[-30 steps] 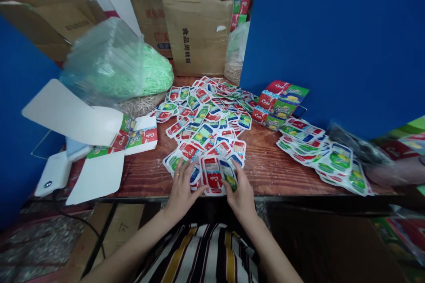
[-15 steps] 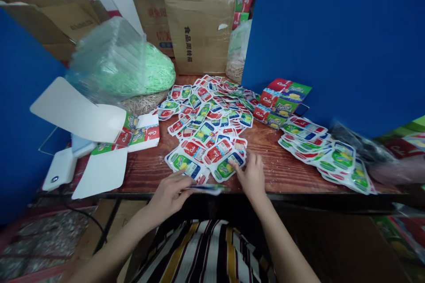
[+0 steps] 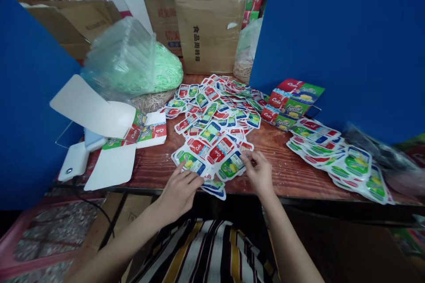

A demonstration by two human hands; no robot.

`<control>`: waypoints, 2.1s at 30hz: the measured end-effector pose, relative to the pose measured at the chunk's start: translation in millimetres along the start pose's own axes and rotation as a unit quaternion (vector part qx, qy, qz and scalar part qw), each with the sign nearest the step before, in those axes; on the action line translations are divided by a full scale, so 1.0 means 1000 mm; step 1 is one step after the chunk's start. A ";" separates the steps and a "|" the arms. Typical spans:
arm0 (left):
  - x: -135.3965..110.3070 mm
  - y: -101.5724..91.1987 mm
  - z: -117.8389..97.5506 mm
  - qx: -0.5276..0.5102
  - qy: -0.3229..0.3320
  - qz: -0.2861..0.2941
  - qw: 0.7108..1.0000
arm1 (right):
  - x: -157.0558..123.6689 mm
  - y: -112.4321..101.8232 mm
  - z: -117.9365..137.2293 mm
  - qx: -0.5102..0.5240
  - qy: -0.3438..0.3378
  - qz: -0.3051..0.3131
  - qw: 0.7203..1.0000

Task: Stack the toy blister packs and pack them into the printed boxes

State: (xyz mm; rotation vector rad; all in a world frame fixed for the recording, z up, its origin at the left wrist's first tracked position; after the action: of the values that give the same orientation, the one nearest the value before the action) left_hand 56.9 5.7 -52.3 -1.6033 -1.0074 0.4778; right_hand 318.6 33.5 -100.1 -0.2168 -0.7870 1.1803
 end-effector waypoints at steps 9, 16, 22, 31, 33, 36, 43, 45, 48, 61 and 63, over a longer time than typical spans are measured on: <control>-0.001 0.001 -0.006 0.042 0.043 -0.133 0.989 | -0.016 0.000 0.108 0.138 -0.210 0.299 0.920; 0.000 0.005 0.002 0.022 0.050 -0.083 0.995 | 0.029 0.018 0.012 -0.233 -0.066 0.126 0.962; -0.005 -0.002 0.003 0.031 0.025 -0.050 0.998 | 0.031 0.021 -0.017 -0.363 -0.037 0.166 0.916; -0.035 -0.029 0.038 0.057 0.003 -0.074 0.996 | 0.029 -0.011 -0.032 -0.275 -0.019 0.037 0.960; -0.040 -0.031 0.043 0.058 -0.009 -0.063 0.996 | 0.029 -0.013 -0.027 -0.234 -0.036 0.006 0.972; -0.046 -0.034 0.048 0.051 -0.029 -0.052 0.997 | 0.030 -0.014 -0.008 -0.098 -0.018 -0.025 0.995; -0.047 -0.032 0.047 0.070 -0.018 -0.052 0.996 | 0.029 0.016 0.080 0.022 -0.111 -0.136 0.984; -0.044 -0.029 0.043 0.079 -0.015 -0.055 0.995 | 0.020 0.036 0.098 0.057 -0.151 -0.093 0.983; -0.041 -0.026 0.039 0.082 -0.029 -0.092 0.992 | -0.003 0.063 0.116 0.141 -0.220 -0.013 0.965; -0.051 -0.034 0.059 0.092 0.017 -0.060 0.994 | -0.007 0.099 0.073 0.036 -0.205 0.232 0.950; -0.052 -0.036 0.064 0.079 0.003 -0.083 0.993 | -0.010 0.111 0.060 -0.072 -0.236 0.266 0.932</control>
State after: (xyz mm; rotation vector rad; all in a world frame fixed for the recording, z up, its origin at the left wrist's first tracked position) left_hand -32.9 1.8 -47.4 -1.3672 -1.0622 0.4263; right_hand 195.1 53.9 -121.5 -0.2823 -1.2931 1.7226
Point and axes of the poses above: each hand's wrist, its own x-axis towards the middle knuckle, its own y-axis out of the palm, z = x × y, the point moved 2 cm from there along x, towards the middle knuckle, and after that the axes turned 12 degrees about -y, right-handed, at the moved point
